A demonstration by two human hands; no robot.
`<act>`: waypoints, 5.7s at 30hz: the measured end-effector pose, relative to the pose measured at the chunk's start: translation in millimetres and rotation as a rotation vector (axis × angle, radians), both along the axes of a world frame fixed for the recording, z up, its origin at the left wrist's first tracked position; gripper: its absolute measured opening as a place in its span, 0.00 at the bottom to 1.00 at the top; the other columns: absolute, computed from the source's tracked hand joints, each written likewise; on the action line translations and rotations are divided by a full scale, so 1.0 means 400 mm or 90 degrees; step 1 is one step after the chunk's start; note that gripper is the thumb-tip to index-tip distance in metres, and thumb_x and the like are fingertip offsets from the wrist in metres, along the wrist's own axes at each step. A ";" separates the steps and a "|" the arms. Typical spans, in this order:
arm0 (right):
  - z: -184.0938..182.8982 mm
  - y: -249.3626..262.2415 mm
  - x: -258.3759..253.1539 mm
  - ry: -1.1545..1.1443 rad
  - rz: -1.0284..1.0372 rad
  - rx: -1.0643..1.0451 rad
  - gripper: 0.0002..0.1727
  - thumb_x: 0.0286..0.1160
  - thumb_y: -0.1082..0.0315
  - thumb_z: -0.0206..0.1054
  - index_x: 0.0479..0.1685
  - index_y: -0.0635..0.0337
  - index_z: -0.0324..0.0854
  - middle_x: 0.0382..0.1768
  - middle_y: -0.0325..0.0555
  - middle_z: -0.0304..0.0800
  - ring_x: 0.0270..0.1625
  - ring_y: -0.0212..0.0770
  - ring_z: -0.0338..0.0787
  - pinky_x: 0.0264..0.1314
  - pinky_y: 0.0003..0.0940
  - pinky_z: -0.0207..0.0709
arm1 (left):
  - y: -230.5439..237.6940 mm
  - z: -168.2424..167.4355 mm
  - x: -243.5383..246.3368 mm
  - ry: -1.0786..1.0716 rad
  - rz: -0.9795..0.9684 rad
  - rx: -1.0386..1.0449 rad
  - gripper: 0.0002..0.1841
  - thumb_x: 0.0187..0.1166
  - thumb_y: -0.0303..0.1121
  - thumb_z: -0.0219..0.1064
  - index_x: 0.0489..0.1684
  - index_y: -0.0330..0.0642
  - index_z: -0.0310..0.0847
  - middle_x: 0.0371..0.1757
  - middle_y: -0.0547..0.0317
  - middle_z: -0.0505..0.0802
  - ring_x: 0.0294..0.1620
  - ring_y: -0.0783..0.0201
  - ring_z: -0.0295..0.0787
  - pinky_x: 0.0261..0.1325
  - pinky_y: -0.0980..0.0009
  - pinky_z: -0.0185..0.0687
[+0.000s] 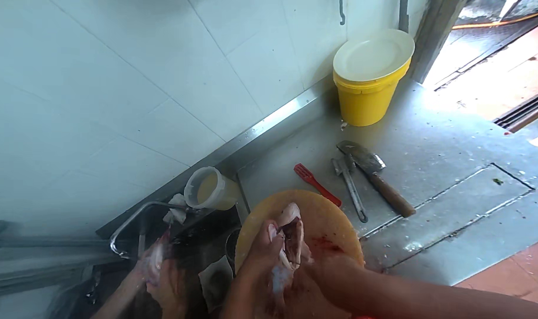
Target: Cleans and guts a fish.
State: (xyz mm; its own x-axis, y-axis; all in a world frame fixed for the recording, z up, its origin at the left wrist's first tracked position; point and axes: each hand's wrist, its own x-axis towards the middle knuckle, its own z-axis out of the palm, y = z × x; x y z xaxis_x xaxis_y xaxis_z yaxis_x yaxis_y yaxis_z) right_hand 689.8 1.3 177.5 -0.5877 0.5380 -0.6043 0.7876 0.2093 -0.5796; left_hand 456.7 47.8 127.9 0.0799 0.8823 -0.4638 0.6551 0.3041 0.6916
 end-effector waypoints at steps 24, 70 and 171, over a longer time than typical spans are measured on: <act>0.087 0.212 0.047 -0.059 -0.076 0.144 0.10 0.84 0.64 0.61 0.50 0.57 0.86 0.43 0.55 0.91 0.49 0.60 0.92 0.47 0.64 0.85 | -0.001 -0.003 -0.044 -0.082 0.060 0.039 0.22 0.90 0.48 0.52 0.68 0.41 0.73 0.50 0.54 0.90 0.50 0.65 0.90 0.54 0.63 0.90; -0.107 0.029 -0.031 0.267 -0.315 -0.173 0.22 0.91 0.52 0.53 0.67 0.57 0.80 0.51 0.56 0.90 0.55 0.55 0.92 0.60 0.60 0.84 | 0.101 0.151 0.144 0.824 -0.432 -0.052 0.09 0.76 0.32 0.68 0.46 0.42 0.92 0.57 0.46 0.91 0.66 0.41 0.82 0.66 0.41 0.75; -0.193 0.066 0.047 0.341 -0.398 -0.143 0.20 0.92 0.52 0.53 0.65 0.52 0.83 0.29 0.43 0.86 0.24 0.40 0.85 0.28 0.41 0.84 | -0.070 0.042 -0.242 0.495 0.162 -0.010 0.39 0.83 0.55 0.61 0.88 0.37 0.63 0.78 0.38 0.81 0.77 0.40 0.79 0.79 0.41 0.72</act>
